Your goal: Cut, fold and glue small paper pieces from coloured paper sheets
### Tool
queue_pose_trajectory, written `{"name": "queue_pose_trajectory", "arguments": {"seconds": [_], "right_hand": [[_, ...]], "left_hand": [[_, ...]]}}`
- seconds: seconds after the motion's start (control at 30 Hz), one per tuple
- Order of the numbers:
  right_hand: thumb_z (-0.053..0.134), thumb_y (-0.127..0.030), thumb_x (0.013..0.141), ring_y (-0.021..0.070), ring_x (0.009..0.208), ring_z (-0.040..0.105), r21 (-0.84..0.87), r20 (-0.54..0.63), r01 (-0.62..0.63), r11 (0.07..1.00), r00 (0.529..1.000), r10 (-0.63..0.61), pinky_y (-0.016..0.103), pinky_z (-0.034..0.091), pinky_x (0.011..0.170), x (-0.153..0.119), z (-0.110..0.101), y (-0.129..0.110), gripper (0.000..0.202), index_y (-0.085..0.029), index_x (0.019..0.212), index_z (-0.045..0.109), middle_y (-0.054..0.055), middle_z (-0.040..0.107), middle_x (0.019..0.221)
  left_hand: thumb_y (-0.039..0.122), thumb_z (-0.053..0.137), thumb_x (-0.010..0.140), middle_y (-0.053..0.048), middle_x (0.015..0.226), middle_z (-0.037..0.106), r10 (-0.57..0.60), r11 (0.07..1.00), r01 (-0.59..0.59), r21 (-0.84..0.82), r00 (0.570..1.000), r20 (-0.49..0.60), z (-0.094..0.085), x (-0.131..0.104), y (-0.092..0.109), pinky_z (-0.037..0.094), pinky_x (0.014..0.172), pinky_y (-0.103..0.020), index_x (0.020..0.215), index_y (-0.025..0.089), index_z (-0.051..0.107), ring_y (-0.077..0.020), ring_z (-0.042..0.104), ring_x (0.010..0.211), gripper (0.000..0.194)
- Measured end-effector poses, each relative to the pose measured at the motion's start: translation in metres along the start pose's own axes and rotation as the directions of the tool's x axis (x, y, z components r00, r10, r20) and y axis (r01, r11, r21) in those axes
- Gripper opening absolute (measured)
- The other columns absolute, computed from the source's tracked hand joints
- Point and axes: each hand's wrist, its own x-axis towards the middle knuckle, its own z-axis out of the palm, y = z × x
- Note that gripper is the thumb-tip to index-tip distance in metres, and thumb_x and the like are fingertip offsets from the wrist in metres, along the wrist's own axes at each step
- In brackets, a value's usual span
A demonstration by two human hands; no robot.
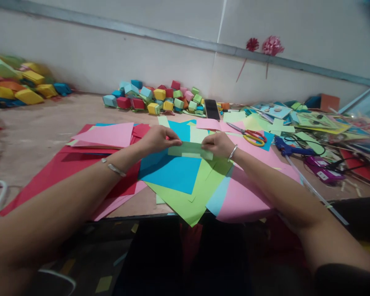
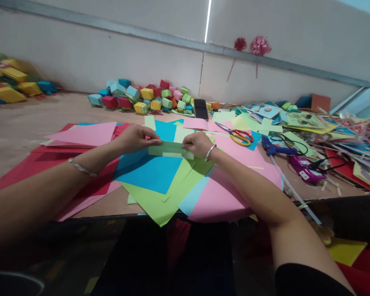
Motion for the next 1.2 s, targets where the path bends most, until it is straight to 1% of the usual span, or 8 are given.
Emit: {"name": "queue_pose_trajectory", "arguments": {"seconds": [0.37,0.57,0.67,0.8,0.9,1.03,1.1,1.2], "right_hand": [[0.076,-0.021,0.070,0.0042,0.034,0.045,0.572,0.033,-0.309,0.760,0.934,0.355,0.017,0.037,0.035,-0.001,-0.007,0.001,0.016,-0.013,0.062,0.065,-0.006,0.054,0.046],[0.073,-0.017,0.077,0.0050,0.044,0.057,0.773,0.108,-0.338,0.536,0.904,0.415,0.016,0.046,0.043,0.001,0.006,-0.009,0.015,-0.015,0.070,0.060,-0.005,0.061,0.060],[0.071,-0.019,0.080,0.0102,0.060,0.069,0.777,0.172,-0.304,0.551,0.945,0.279,0.016,0.048,0.050,-0.003,0.012,-0.021,0.012,-0.015,0.082,0.060,-0.002,0.068,0.072],[0.065,-0.023,0.085,0.0144,0.068,0.072,0.734,0.200,-0.234,0.637,0.972,0.126,0.021,0.051,0.057,-0.009,0.015,-0.028,0.014,-0.016,0.095,0.059,0.002,0.071,0.077],[0.059,-0.024,0.087,0.0138,0.067,0.070,0.630,0.106,-0.150,0.762,0.989,0.106,0.027,0.055,0.063,-0.009,0.017,-0.022,0.015,-0.016,0.101,0.060,0.004,0.072,0.082],[0.064,-0.017,0.082,0.0205,0.089,0.066,0.136,-0.354,0.057,0.989,0.935,-0.005,0.038,0.055,0.079,-0.006,0.016,-0.007,0.038,-0.017,0.119,0.057,0.010,0.069,0.106],[0.066,-0.015,0.081,0.0251,0.106,0.060,-0.200,-0.458,0.152,0.968,0.859,-0.229,0.043,0.050,0.088,-0.004,0.014,-0.001,0.042,-0.018,0.122,0.057,0.013,0.063,0.122],[0.059,-0.017,0.091,0.0239,0.111,0.056,-0.532,-0.379,0.262,0.805,0.777,-0.503,0.042,0.044,0.089,-0.002,0.010,0.006,0.015,-0.022,0.105,0.064,0.009,0.064,0.121]], "left_hand": [[0.035,0.075,0.071,-0.002,0.061,0.065,-0.335,0.837,0.108,-0.536,0.876,-0.347,-0.010,0.001,-0.003,0.043,0.056,-0.022,0.071,0.014,0.071,-0.0123,0.057,0.060,0.021],[0.059,0.070,0.078,-0.009,0.077,0.073,-0.414,0.566,0.254,-0.784,0.910,-0.004,0.009,-0.004,0.012,0.050,0.057,-0.025,0.083,0.015,0.068,-0.0181,0.068,0.072,0.044],[0.054,0.078,0.073,-0.009,0.080,0.074,-0.314,0.515,0.301,-0.803,0.938,0.150,0.024,-0.010,0.025,0.054,0.064,-0.027,0.082,0.014,0.070,-0.0182,0.068,0.074,0.041],[0.035,0.084,0.069,-0.005,0.074,0.072,-0.345,0.505,0.291,-0.812,0.931,0.120,0.027,-0.014,0.028,0.054,0.064,-0.027,0.078,0.014,0.070,-0.0144,0.065,0.065,0.027],[0.030,0.082,0.069,-0.002,0.069,0.069,-0.350,0.525,0.286,-0.802,0.931,0.104,0.018,-0.011,0.022,0.050,0.055,-0.023,0.077,0.015,0.069,-0.0122,0.062,0.058,0.022],[0.025,0.085,0.063,0.000,0.065,0.068,-0.268,0.608,0.348,-0.713,0.936,0.228,0.008,-0.005,0.019,0.043,0.047,-0.020,0.087,0.015,0.070,-0.0111,0.058,0.051,0.030],[0.023,0.085,0.061,0.000,0.065,0.068,-0.234,0.639,0.377,-0.671,0.926,0.297,0.007,-0.001,0.020,0.042,0.047,-0.020,0.089,0.014,0.071,-0.0110,0.057,0.051,0.032],[0.021,0.083,0.062,-0.001,0.070,0.069,-0.175,0.680,0.398,-0.616,0.904,0.390,0.007,0.006,0.022,0.044,0.051,-0.021,0.089,0.015,0.072,-0.0123,0.060,0.056,0.030]]}}
